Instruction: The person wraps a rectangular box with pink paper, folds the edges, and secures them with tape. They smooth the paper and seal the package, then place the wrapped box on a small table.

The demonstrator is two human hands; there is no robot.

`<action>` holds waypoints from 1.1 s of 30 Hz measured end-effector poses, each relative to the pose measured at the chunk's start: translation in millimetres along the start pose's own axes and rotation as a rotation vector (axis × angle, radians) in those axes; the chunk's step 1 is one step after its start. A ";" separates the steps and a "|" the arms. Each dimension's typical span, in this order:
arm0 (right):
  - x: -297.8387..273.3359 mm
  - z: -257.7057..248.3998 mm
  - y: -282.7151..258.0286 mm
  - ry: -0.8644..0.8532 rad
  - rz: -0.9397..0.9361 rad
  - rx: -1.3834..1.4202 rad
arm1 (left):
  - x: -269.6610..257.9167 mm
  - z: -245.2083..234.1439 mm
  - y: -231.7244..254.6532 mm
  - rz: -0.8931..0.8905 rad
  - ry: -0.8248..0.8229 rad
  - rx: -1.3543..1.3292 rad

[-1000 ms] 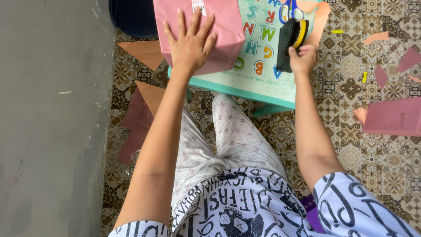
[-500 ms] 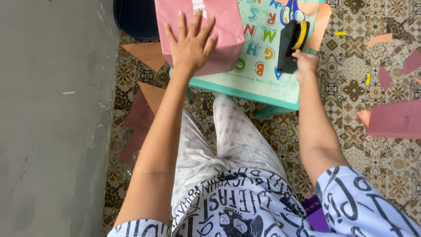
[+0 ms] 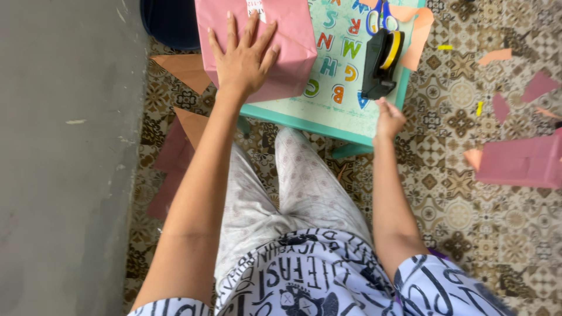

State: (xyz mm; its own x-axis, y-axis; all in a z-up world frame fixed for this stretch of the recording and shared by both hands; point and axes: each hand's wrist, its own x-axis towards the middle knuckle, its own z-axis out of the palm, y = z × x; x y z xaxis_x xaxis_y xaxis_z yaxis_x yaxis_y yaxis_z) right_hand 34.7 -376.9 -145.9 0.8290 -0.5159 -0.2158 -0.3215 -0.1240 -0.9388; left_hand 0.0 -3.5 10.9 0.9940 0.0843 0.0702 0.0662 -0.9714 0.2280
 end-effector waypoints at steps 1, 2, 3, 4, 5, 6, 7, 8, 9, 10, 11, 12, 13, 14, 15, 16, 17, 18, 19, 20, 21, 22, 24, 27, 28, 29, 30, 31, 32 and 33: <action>10.1 4.0 14.3 0.004 -0.040 0.043 | -0.6 0.6 0.6 0.002 0.007 -0.006; 19.3 12.1 28.7 0.005 -0.075 0.094 | -0.2 -1.3 -1.0 0.004 0.014 -0.002; 28.5 20.2 41.8 0.015 -0.124 0.151 | -0.1 -3.2 -2.2 0.004 0.012 -0.002; 36.5 25.1 54.5 0.025 -0.173 0.205 | -2.0 -3.2 -2.5 0.004 0.008 -0.004; 43.7 28.1 64.7 0.035 -0.221 0.259 | -3.7 -2.7 -3.0 0.003 0.004 -0.007; 47.2 30.4 73.4 0.101 -0.226 0.154 | -3.5 -2.4 -3.7 -0.001 0.005 -0.020; 44.4 30.6 79.9 0.168 -0.230 0.049 | -2.8 -1.3 -4.5 -0.005 0.005 -0.033; 39.8 27.5 83.6 0.236 -0.233 -0.055 | -2.3 1.1 -5.4 -0.009 0.005 -0.046; 36.7 19.6 84.8 0.223 -0.261 -0.023 | -0.5 5.0 -4.6 -0.005 0.023 -0.059; 30.3 16.0 80.8 0.202 -0.287 0.016 | 2.9 7.2 -7.2 -0.005 0.045 -0.064; 20.4 15.1 71.6 0.180 -0.313 0.055 | 5.9 9.3 -12.3 -0.005 0.066 -0.069; 8.1 11.0 59.7 0.187 -0.388 0.002 | 6.7 13.0 -17.6 0.013 0.142 -0.149; -3.2 4.7 41.9 0.194 -0.464 -0.051 | 7.1 16.8 -23.2 0.031 0.219 -0.229; -13.4 2.5 18.1 0.204 -0.540 -0.098 | 8.5 19.4 -28.9 0.056 0.299 -0.305; -24.2 4.9 -9.6 0.067 -0.670 -0.077 | 7.3 21.5 -36.5 0.053 0.364 -0.332; -35.9 6.6 -39.8 -0.073 -0.797 -0.060 | 3.3 23.8 -44.9 0.048 0.427 -0.361; -45.6 11.1 -73.8 -0.194 -0.893 -0.140 | -0.3 25.9 -52.3 0.044 0.490 -0.390; -55.2 18.9 -108.8 -0.317 -0.983 -0.221 | -4.7 28.6 -57.8 -0.055 0.519 -0.339; -66.0 28.7 -142.3 -0.425 -1.122 -0.216 | -10.1 31.2 -63.3 -0.155 0.545 -0.286; -77.4 40.7 -174.1 -0.537 -1.260 -0.211 | -14.5 33.4 -68.4 -0.254 0.571 -0.234; -89.5 56.4 -201.9 -0.663 -1.315 -0.237 | -16.9 35.2 -73.4 -0.302 0.579 -0.406; -101.1 75.6 -225.9 -0.791 -1.368 -0.263 | -17.7 37.4 -77.3 -0.350 0.585 -0.579; -120.4 118.1 -262.0 -1.072 -1.418 -0.426 | -18.6 43.9 -81.9 -0.414 0.580 -0.881; -139.8 188.2 -287.0 -1.398 -1.332 -0.660 | -17.3 56.0 -81.4 -0.417 0.601 -1.173; -143.5 208.3 -287.7 -1.443 -1.331 -0.722 | -16.8 59.9 -80.2 -0.386 0.638 -1.209; -145.2 225.1 -286.1 -1.488 -1.330 -0.784 | -16.3 63.3 -79.6 -0.355 0.674 -1.245; -144.3 237.8 -283.3 -1.495 -1.334 -0.833 | -16.7 67.2 -78.8 -0.400 0.633 -1.231; -142.7 249.2 -280.0 -1.502 -1.339 -0.882 | -17.0 70.8 -78.2 -0.444 0.590 -1.216; -140.4 259.0 -277.1 -1.506 -1.343 -0.930 | -14.8 73.2 -78.0 -0.485 0.547 -1.201; -137.7 266.4 -274.5 -1.519 -1.333 -0.944 | -11.9 75.1 -78.0 -0.495 0.547 -1.158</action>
State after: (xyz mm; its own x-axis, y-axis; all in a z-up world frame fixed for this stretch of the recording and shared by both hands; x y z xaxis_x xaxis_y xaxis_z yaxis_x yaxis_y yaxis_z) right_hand 130.7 -46.0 69.9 0.1665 0.9700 -0.1769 0.8809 -0.2270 -0.4154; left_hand -10.4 54.6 -80.7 0.7090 0.7032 0.0537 0.0224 -0.0986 0.9949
